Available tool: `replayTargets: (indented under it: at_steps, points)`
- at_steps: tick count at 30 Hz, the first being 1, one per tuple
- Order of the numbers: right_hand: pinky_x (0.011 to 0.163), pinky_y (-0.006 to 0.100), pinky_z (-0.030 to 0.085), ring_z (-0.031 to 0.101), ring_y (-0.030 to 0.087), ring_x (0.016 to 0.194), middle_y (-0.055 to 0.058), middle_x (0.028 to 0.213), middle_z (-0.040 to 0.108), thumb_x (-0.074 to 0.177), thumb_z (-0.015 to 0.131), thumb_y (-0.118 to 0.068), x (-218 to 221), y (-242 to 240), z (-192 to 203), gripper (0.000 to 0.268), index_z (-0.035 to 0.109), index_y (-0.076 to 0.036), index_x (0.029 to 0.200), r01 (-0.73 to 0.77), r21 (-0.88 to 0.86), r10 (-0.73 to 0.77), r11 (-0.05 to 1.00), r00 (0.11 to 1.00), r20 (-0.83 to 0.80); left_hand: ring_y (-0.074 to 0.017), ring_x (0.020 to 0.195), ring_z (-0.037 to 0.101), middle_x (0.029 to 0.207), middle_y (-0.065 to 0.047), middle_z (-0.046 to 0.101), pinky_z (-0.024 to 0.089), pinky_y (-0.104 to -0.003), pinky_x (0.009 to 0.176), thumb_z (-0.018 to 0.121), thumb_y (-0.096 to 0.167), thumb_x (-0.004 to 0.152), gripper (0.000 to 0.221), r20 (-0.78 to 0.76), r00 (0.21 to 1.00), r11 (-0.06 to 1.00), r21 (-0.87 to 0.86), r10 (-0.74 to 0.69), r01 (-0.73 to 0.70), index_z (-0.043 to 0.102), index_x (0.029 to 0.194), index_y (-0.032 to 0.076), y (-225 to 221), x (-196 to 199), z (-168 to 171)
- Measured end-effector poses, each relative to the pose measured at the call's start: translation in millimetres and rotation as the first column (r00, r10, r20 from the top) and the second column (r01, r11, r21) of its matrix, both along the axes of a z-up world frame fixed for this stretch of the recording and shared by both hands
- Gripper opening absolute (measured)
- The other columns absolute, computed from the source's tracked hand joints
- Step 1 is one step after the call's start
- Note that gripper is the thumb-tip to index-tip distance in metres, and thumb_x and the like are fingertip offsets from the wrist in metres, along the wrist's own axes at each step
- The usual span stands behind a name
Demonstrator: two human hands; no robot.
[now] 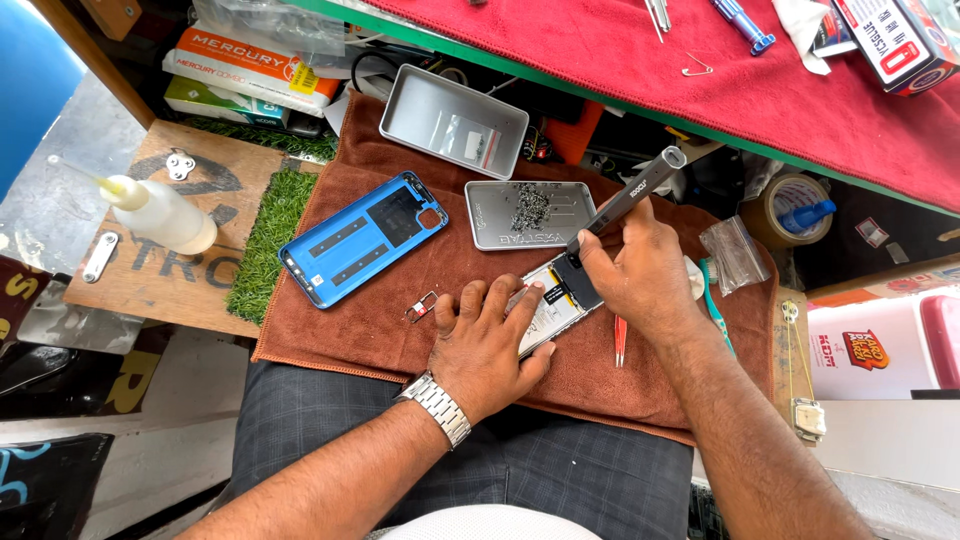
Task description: The person disassembles a mobile phone using a precision screwdriver, removes the internal battery and components, cleans the phone body with a brush, and then reassembles the device and powers it on.
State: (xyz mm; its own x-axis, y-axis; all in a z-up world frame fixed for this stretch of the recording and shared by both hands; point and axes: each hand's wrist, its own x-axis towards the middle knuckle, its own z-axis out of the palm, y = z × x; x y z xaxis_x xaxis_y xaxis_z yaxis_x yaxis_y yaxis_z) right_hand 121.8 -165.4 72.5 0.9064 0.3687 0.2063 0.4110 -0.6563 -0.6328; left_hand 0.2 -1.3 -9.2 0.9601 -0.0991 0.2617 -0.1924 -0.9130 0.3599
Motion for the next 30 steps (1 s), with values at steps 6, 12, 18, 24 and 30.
replayTargets:
  at_steps: [6, 12, 18, 24, 30]
  points:
    - [0.070, 0.036, 0.062, 0.077, 0.024, 0.078, 0.015, 0.086, 0.074, 0.092, 0.070, -0.012, -2.1, 2.6, -0.1, 0.030, 0.053, 0.002, 0.112, 0.023, -0.009, -0.022, 1.000, 0.999, 0.033, -0.0284, 0.122, 0.040, 0.139, -0.012, 0.045, 0.026, -0.054, 0.098, 0.062, 0.057, 0.084, 0.073, -0.035, 0.999, 1.000, -0.017, -0.010, 0.009, 0.051, 0.145, 0.018, 0.4, 0.7, 2.0]
    - [0.070, 0.035, 0.063, 0.077, 0.024, 0.079, 0.016, 0.087, 0.074, 0.092, 0.068, -0.014, -0.1, 0.1, -3.4, 0.030, 0.052, 0.002, 0.113, 0.021, -0.013, -0.021, 1.000, 1.000, 0.019, -0.0277, 0.122, 0.041, 0.138, -0.010, 0.047, 0.027, -0.054, 0.099, 0.063, 0.057, 0.084, 0.071, -0.009, 1.000, 1.000, -0.010, 0.003, -0.003, 0.053, 0.143, 0.018, 0.7, -1.2, 5.8]
    - [0.064, 0.037, 0.062, 0.076, 0.026, 0.071, 0.017, 0.085, 0.072, 0.091, 0.069, -0.017, 1.3, 0.2, -2.6, 0.034, 0.051, 0.001, 0.114, 0.117, -0.091, -0.122, 0.989, 0.991, -0.060, -0.0283, 0.120, 0.041, 0.137, -0.010, 0.047, 0.027, -0.054, 0.097, 0.063, 0.057, 0.083, 0.071, -0.014, 1.000, 1.000, -0.001, 0.002, -0.003, 0.055, 0.141, 0.017, 0.9, -0.4, 5.3]
    - [0.059, 0.041, 0.059, 0.073, 0.028, 0.065, 0.017, 0.080, 0.071, 0.090, 0.069, -0.017, -2.9, 0.9, 1.3, 0.035, 0.051, 0.000, 0.115, 0.134, -0.120, -0.144, 0.984, 0.986, -0.082, -0.0298, 0.122, 0.039, 0.138, -0.010, 0.047, 0.027, -0.054, 0.098, 0.064, 0.058, 0.084, 0.072, -0.005, 1.000, 1.000, -0.013, -0.006, 0.006, 0.054, 0.142, 0.017, 0.6, 0.2, 3.1]
    - [0.068, 0.041, 0.061, 0.076, 0.027, 0.076, 0.016, 0.081, 0.072, 0.091, 0.069, -0.017, -4.4, -3.7, -2.9, 0.033, 0.051, 0.001, 0.113, 0.072, -0.055, -0.074, 0.996, 0.997, -0.038, -0.0294, 0.122, 0.039, 0.138, -0.010, 0.047, 0.026, -0.054, 0.099, 0.064, 0.057, 0.083, 0.072, -0.044, 0.999, 1.000, -0.021, -0.010, 0.009, 0.054, 0.142, 0.018, 0.2, 0.6, 5.5]
